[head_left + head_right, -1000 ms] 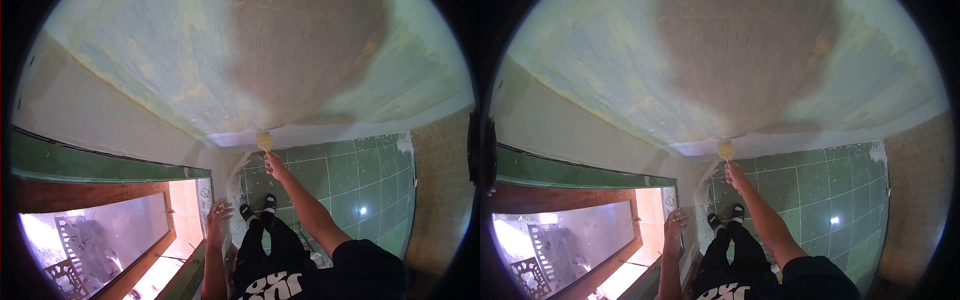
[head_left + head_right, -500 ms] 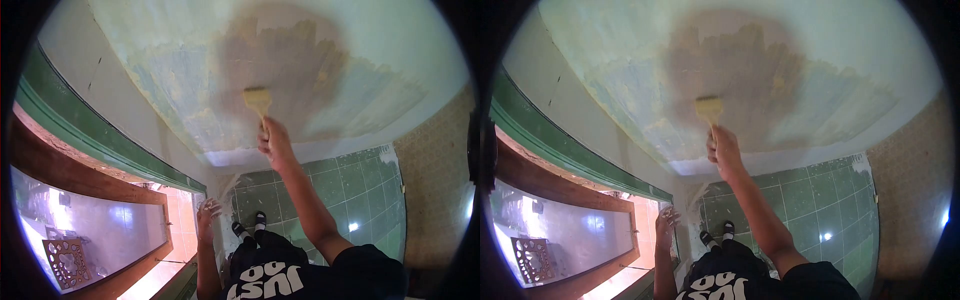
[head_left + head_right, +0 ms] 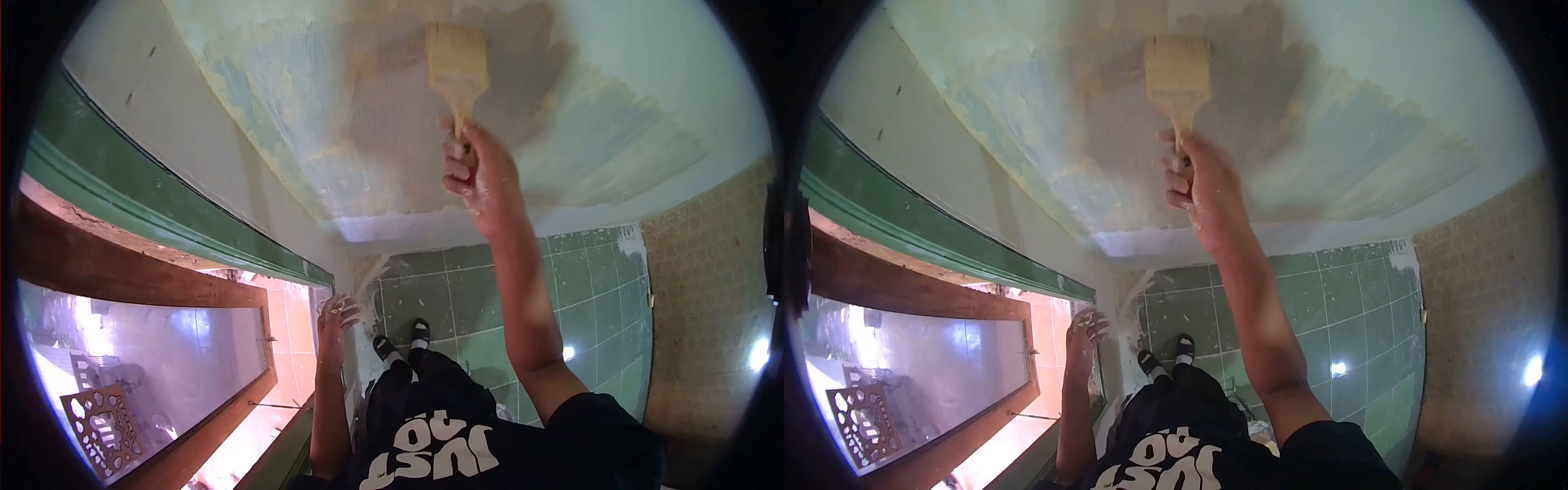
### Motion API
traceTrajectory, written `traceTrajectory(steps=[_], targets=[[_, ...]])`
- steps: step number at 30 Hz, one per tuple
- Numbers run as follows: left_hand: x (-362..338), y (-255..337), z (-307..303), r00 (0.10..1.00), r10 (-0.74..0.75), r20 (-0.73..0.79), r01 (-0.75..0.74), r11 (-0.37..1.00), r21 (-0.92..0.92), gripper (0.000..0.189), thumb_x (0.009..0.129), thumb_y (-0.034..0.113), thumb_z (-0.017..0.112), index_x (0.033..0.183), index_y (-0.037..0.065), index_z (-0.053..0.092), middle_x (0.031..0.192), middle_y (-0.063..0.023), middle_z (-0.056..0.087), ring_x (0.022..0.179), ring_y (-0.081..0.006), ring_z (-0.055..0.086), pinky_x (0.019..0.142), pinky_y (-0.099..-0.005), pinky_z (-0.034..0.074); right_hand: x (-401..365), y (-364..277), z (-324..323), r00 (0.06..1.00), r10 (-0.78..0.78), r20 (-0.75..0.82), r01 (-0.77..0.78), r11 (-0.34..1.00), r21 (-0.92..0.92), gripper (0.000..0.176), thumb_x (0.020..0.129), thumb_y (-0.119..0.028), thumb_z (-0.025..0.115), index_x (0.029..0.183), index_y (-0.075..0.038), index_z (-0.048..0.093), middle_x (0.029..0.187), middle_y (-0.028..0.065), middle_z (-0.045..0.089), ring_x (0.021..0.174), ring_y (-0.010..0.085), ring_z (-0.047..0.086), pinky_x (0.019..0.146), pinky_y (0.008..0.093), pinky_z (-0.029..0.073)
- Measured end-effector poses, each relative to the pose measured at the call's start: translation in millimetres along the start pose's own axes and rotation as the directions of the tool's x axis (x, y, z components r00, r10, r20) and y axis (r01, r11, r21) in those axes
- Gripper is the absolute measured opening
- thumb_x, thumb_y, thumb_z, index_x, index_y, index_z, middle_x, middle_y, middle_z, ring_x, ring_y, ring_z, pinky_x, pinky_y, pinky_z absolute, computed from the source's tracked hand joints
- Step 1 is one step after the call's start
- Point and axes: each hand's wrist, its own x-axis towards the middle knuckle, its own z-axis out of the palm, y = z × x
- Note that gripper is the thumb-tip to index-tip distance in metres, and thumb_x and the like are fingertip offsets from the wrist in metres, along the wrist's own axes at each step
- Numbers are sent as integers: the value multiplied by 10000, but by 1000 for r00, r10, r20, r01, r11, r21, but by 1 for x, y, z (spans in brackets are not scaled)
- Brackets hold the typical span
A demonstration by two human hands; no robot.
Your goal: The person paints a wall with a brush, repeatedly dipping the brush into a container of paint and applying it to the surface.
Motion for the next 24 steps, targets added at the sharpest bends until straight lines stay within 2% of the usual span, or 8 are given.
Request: traceTrajectory(steps=[2, 5, 8, 12, 14, 17, 20, 24], targets=[[3, -7, -2, 999, -33, -25, 33, 999, 27, 459, 1008, 364, 504, 1355, 64, 526, 1231, -125, 633, 1079, -236, 639, 893, -372, 492, 15, 47, -27, 990, 141, -25, -140, 990, 30, 298, 1019, -362, 505, 1084, -84, 587, 711, -65, 412, 519, 28, 304, 475, 205, 261], [13, -26, -12, 997, -62, -35, 63, 997, 34, 492, 995, 400, 520, 1355, 64, 527, 1229, -123, 635, 1080, -234, 642, 894, -368, 490, 14, 138, -64, 960, 265, -86, -260, 964, 58, 290, 1018, -380, 502, 1062, -106, 587, 690, -87, 398, 517, 20, 297, 470, 204, 251], [25, -42, -14, 995, -86, -57, 88, 995, 46, 516, 982, 423, 532, 1354, 65, 528, 1215, -119, 642, 1074, -226, 648, 901, -360, 486, 9, 249, -128, 893, 427, -141, -415, 904, 107, 282, 1010, -382, 517, 1038, -110, 583, 669, -91, 387, 502, 18, 293, 450, 210, 237], [39, -81, -26, 988, -129, -85, 131, 991, 24, 498, 984, 400, 533, 1349, 60, 530, 1203, -114, 651, 1065, -216, 653, 917, -362, 481, 16, 401, -226, 822, 533, -198, -523, 846, 104, 282, 1015, -386, 503, 972, -115, 567, 649, -87, 371, 480, 25, 302, 415, 224, 219], [42, -92, -28, 985, -145, -98, 147, 989, 19, 491, 986, 390, 533, 1347, 58, 530, 1203, -112, 653, 1063, -213, 654, 920, -364, 479, 17, 459, -268, 674, 663, -325, -683, 727, 66, 253, 988, -356, 516, 993, -109, 570, 634, -82, 388, 452, 43, 298, 407, 238, 225], [39, -84, -18, 977, -169, -128, 178, 982, 59, 476, 990, 374, 532, 1345, 56, 531, 1209, -112, 652, 1066, -214, 652, 916, -366, 479, 8, 467, -279, 616, 685, -389, -730, 682, 46, 234, 978, -341, 510, 957, -114, 560, 628, -76, 397, 443, 50, 309, 394, 248, 225], [31, -71, -8, 978, -166, -130, 177, 981, 80, 476, 993, 372, 529, 1350, 57, 526, 1210, -115, 651, 1071, -219, 649, 913, -363, 481, 12, 421, -246, 617, 695, -370, -720, 688, 92, 231, 973, -345, 516, 937, -120, 550, 624, -71, 395, 435, 47, 299, 382, 249, 218], [21, -50, 2, 995, -92, -45, 94, 995, 45, 491, 990, 389, 533, 1351, 57, 525, 1214, -120, 649, 1076, -232, 648, 910, -374, 487, 29, 346, -201, 727, 637, -256, -632, 767, 112, 220, 966, -326, 517, 914, -113, 538, 632, -69, 396, 435, 44, 301, 376, 243, 210]])
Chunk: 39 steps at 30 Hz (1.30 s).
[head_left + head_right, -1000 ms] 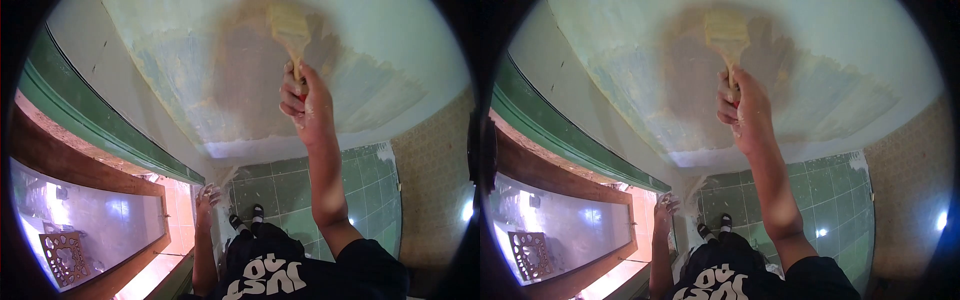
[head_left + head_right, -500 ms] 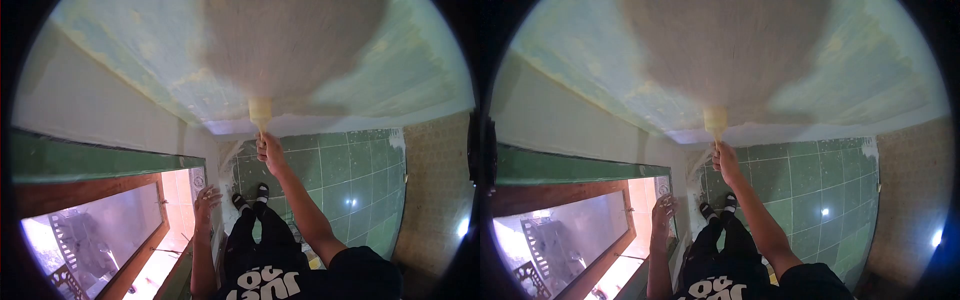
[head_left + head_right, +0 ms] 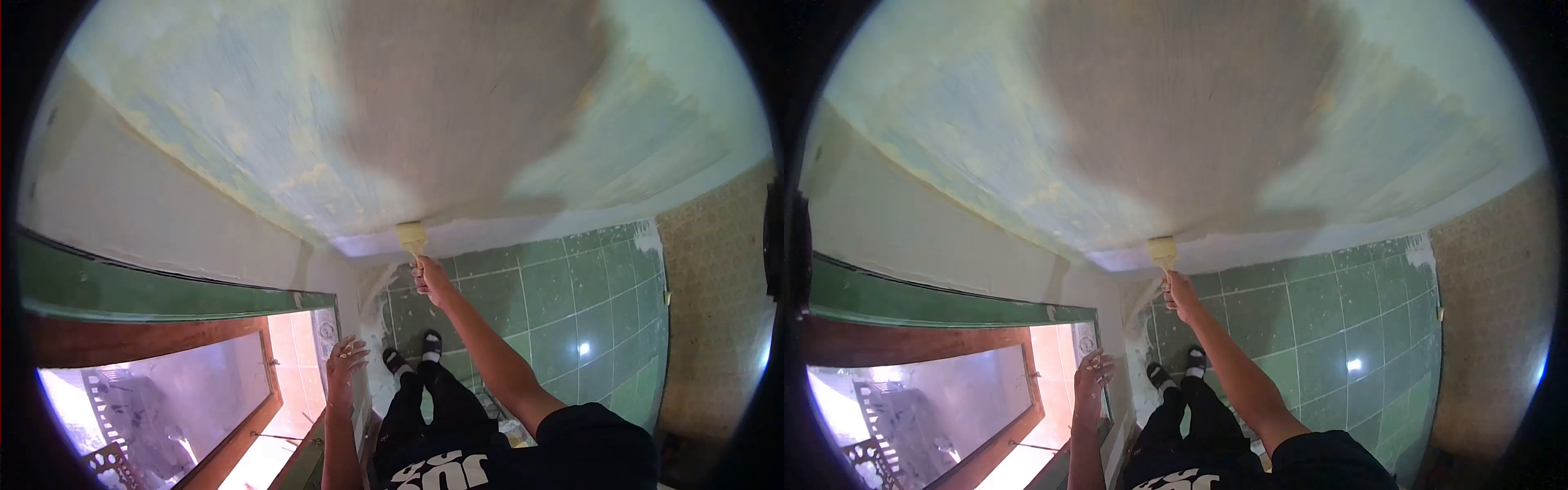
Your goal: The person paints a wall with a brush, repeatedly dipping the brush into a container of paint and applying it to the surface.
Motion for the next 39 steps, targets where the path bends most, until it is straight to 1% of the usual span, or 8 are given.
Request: traceTrajectory(steps=[11, 17, 22, 26, 27, 32, 34, 39], targets=[[-36, 44, -3, 985, 157, 76, -153, 986, -59, 507, 964, 413, 556, 1351, 86, 525, 1195, -99, 635, 1071, -249, 634, 891, -401, 475, -253, -171, 145, 897, -373, 239, 366, 928, 74, 211, 953, -291, 535, 933, -82, 556, 659, -58, 400, 462, 40, 303, 396, 225, 226], [-53, 37, -22, 985, 166, 45, -162, 983, -85, 451, 997, 364, 527, 1328, 58, 529, 1197, -112, 640, 1069, -230, 640, 870, -386, 500, -354, -238, 209, 852, -488, 191, 482, 873, 77, 262, 989, -316, 523, 1012, -61, 582, 686, -49, 404, 490, 36, 308, 436, 212, 237], [-50, 13, -40, 986, 168, 11, -164, 972, -167, 432, 1003, 351, 518, 1335, 76, 531, 1203, -113, 641, 1063, -234, 640, 869, -388, 501, -363, -246, 221, 674, -652, 349, 651, 746, 137, 231, 998, -306, 507, 1020, -89, 581, 658, -70, 379, 485, 41, 288, 449, 234, 236], [-44, 4, -44, 998, 64, -25, -66, 989, -129, 421, 1003, 330, 518, 1336, 74, 534, 1213, -113, 639, 1061, -240, 641, 874, -387, 506, -281, -208, 218, 790, -571, 223, 560, 820, 116, 251, 1015, -340, 497, 1017, -99, 569, 657, -70, 355, 485, 40, 276, 442, 220, 224], [-40, 1, -45, 998, 59, -33, -63, 990, -129, 421, 1003, 330, 518, 1336, 74, 534, 1213, -113, 639, 1061, -240, 641, 874, -387, 506, -250, -190, 209, 770, -584, 256, 579, 808, 103, 260, 1017, -366, 504, 1001, -113, 564, 654, -74, 351, 489, 39, 279, 447, 217, 229], [-42, 0, -51, 994, 81, -73, -91, 986, -142, 443, 995, 331, 534, 1338, 51, 531, 1188, -114, 648, 1056, -232, 648, 889, -370, 502, -103, -54, 137, 825, -531, 195, 522, 847, 98, 332, 1036, -440, 503, 886, -144, 499, 646, -88, 359, 491, 26, 281, 446, 212, 240], [-40, -5, -54, 995, 62, -82, -70, 992, -103, 458, 996, 348, 536, 1335, 40, 531, 1176, -112, 651, 1063, -220, 646, 885, -365, 505, -41, 5, 103, 883, -463, 84, 462, 886, 25, 338, 1044, -426, 490, 854, -146, 480, 629, -87, 357, 477, 28, 297, 431, 221, 251], [-30, -48, -79, 989, -10, -145, -4, 995, -100, 574, 958, 412, 586, 1385, 40, 487, 1218, -156, 639, 1065, -290, 656, 905, -426, 522, 77, 117, 33, 954, -299, -34, 297, 954, -51, 371, 1030, -428, 487, 807, -132, 494, 582, -45, 374, 435, 69, 378, 386, 269, 292]])
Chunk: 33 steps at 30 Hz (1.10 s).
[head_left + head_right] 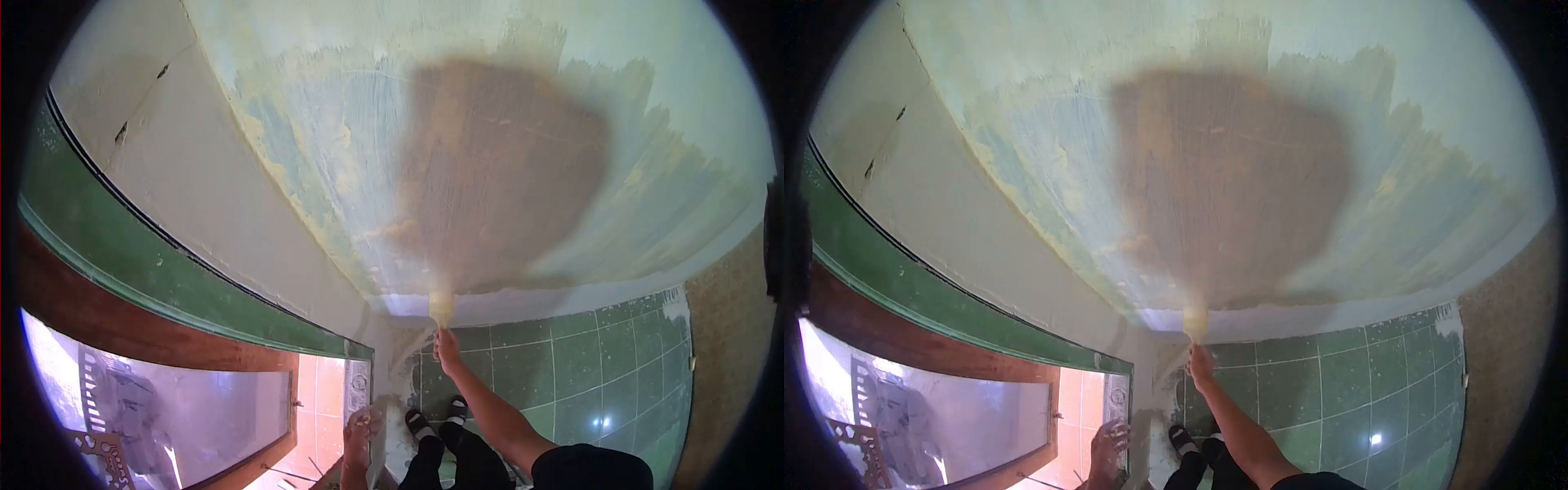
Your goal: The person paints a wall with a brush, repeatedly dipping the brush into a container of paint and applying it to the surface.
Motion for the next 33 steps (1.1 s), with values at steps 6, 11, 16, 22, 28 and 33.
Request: traceTrajectory(steps=[6, 11, 16, 22, 28, 33], targets=[[-20, 17, 19, 997, -37, -63, 36, 999, -16, 391, 990, 232, 517, 1330, 42, 541, 1158, -133, 661, 1003, -254, 686, 837, -360, 526, -10, -23, 5, 955, 279, -104, -286, 956, -63, 331, 979, -398, 537, 821, -111, 493, 590, -28, 415, 411, 81, 350, 361, 265, 252], [-32, 26, 17, 996, 85, 28, -82, 991, -103, 417, 989, 276, 509, 1330, 38, 537, 1168, -133, 660, 987, -258, 691, 829, -367, 530, -70, -176, 59, 980, 157, 123, -164, 985, 51, 211, 972, -290, 514, 849, -120, 497, 611, -45, 389, 425, 66, 324, 371, 250, 234], [-29, 55, 28, 984, 150, 93, -144, 987, -71, 465, 998, 368, 507, 1353, 66, 517, 1184, -113, 653, 1055, -243, 647, 882, -388, 504, -189, -317, 112, 959, 53, 277, -93, 987, 134, 176, 974, -273, 521, 864, -137, 502, 636, -57, 388, 475, 48, 342, 397, 233, 238], [-33, 63, 36, 978, 175, 112, -167, 983, -83, 469, 975, 361, 531, 1341, 68, 538, 1213, -107, 644, 1066, -226, 643, 879, -373, 497, -302, -448, 185, 929, -224, 295, 184, 970, 160, 224, 994, -292, 507, 1039, -84, 575, 685, -58, 412, 485, 44, 315, 450, 234, 243], [-30, 47, 34, 978, 121, 169, -117, 993, -35, 512, 979, 429, 527, 1357, 85, 510, 1262, -110, 613, 1116, -256, 623, 930, -412, 488, -302, -452, 192, 824, -348, 447, 283, 937, 207, 238, 1020, -315, 489, 1063, -92, 561, 689, -74, 383, 495, 27, 279, 448, 222, 203], [-23, 27, 27, 996, 14, 90, -15, 1000, 15, 455, 999, 380, 500, 1347, 87, 516, 1238, -110, 628, 1097, -249, 639, 900, -395, 499, -210, -350, 166, 891, -236, 388, 161, 963, 216, 230, 1037, -325, 474, 1045, -111, 555, 689, -79, 368, 513, 20, 272, 447, 215, 195]])
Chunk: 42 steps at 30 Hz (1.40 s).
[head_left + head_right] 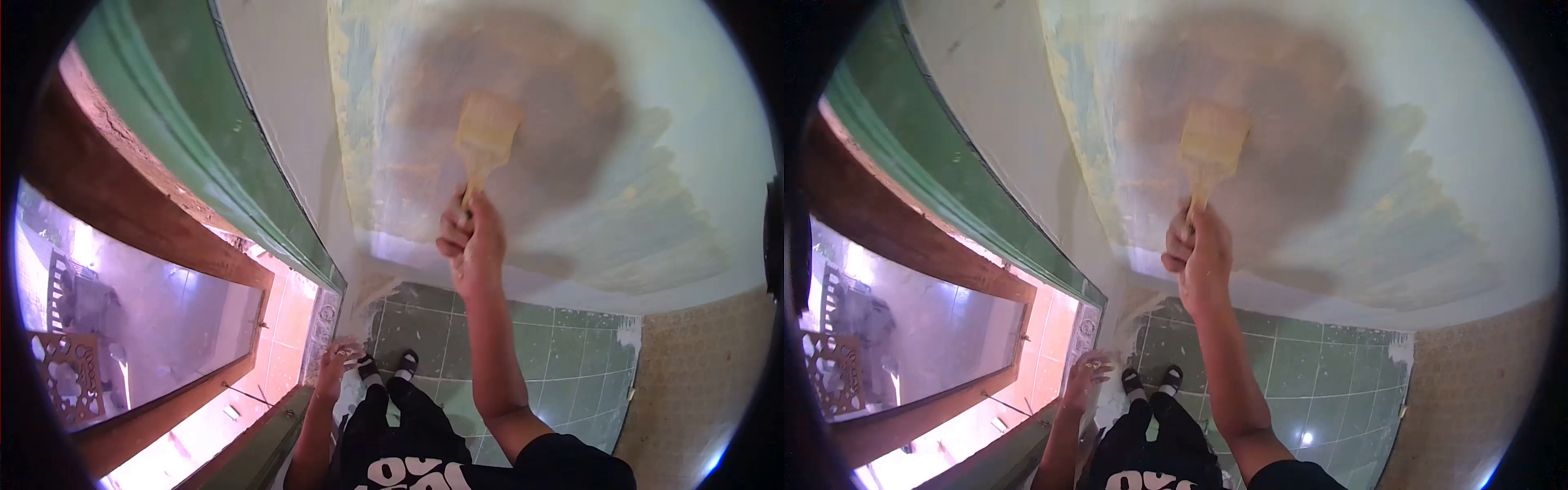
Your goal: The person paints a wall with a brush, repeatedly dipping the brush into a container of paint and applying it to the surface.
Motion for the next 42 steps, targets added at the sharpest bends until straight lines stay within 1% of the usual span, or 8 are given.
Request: traceTrajectory(steps=[8, 12, 14, 18, 27, 32, 36, 42], targets=[[27, -68, -30, 984, -127, -123, 119, 990, -69, 408, 983, 295, 524, 1315, 60, 551, 1197, -121, 649, 1060, -244, 655, 874, -362, 511, 35, 253, -173, 899, 324, -296, -325, 944, 46, 215, 1022, -326, 480, 982, -121, 529, 682, -81, 379, 494, 26, 287, 415, 210, 217], [30, -75, -28, 982, -131, -137, 119, 989, -91, 392, 990, 253, 527, 1320, 44, 555, 1190, -133, 653, 1049, -242, 655, 865, -364, 521, 55, 360, -260, 854, 424, -301, -422, 904, 74, 223, 1012, -335, 492, 937, -127, 514, 658, -73, 374, 465, 33, 294, 387, 226, 209], [27, -71, -24, 986, -113, -124, 100, 990, -103, 393, 990, 251, 525, 1325, 46, 552, 1190, -134, 653, 1057, -243, 653, 865, -368, 520, 57, 378, -275, 733, 507, -452, -500, 853, 147, 206, 1005, -311, 497, 914, -127, 500, 637, -69, 363, 441, 43, 288, 371, 233, 205], [26, -47, -17, 993, -77, -90, 71, 995, -65, 439, 981, 337, 531, 1323, 62, 539, 1194, -119, 649, 1053, -244, 662, 863, -354, 514, 59, 306, -235, 826, 429, -365, -435, 898, 71, 170, 991, -270, 502, 911, -119, 499, 642, -70, 361, 450, 50, 301, 372, 233, 208], [4, 27, 8, 999, 54, -6, -54, 998, -31, 438, 994, 339, 506, 1330, 61, 540, 1175, -115, 647, 1021, -234, 665, 877, -367, 523, -13, 29, -25, 947, 198, -253, -182, 979, 86, 130, 998, -214, 469, 980, -97, 521, 678, -71, 389, 493, 38, 312, 410, 220, 207], [-1, 29, 6, 994, 110, 27, -106, 986, -131, 391, 967, 217, 496, 1321, 56, 535, 1177, -106, 657, 1046, -227, 646, 885, -382, 490, -48, -84, 75, 985, -43, -166, 44, 999, -1, 190, 1007, -248, 474, 1078, -98, 568, 683, -70, 387, 492, 30, 290, 420, 212, 197], [-4, 29, 6, 996, 86, 5, -84, 988, -126, 387, 971, 216, 490, 1322, 57, 532, 1183, -109, 657, 1043, -227, 649, 890, -380, 491, -53, -118, 106, 971, -234, 48, 237, 969, -66, 216, 1013, -273, 469, 1104, -104, 568, 699, -69, 383, 509, 32, 297, 436, 209, 192], [-9, 11, -1, 999, 2, -37, -6, 996, -89, 389, 976, 215, 491, 1328, 54, 531, 1212, -117, 644, 1079, -243, 653, 905, -387, 498, -5, -47, 71, 981, -176, 75, 175, 984, 22, 208, 1019, -285, 467, 1077, -103, 551, 709, -77, 374, 519, 28, 271, 440, 204, 189]])
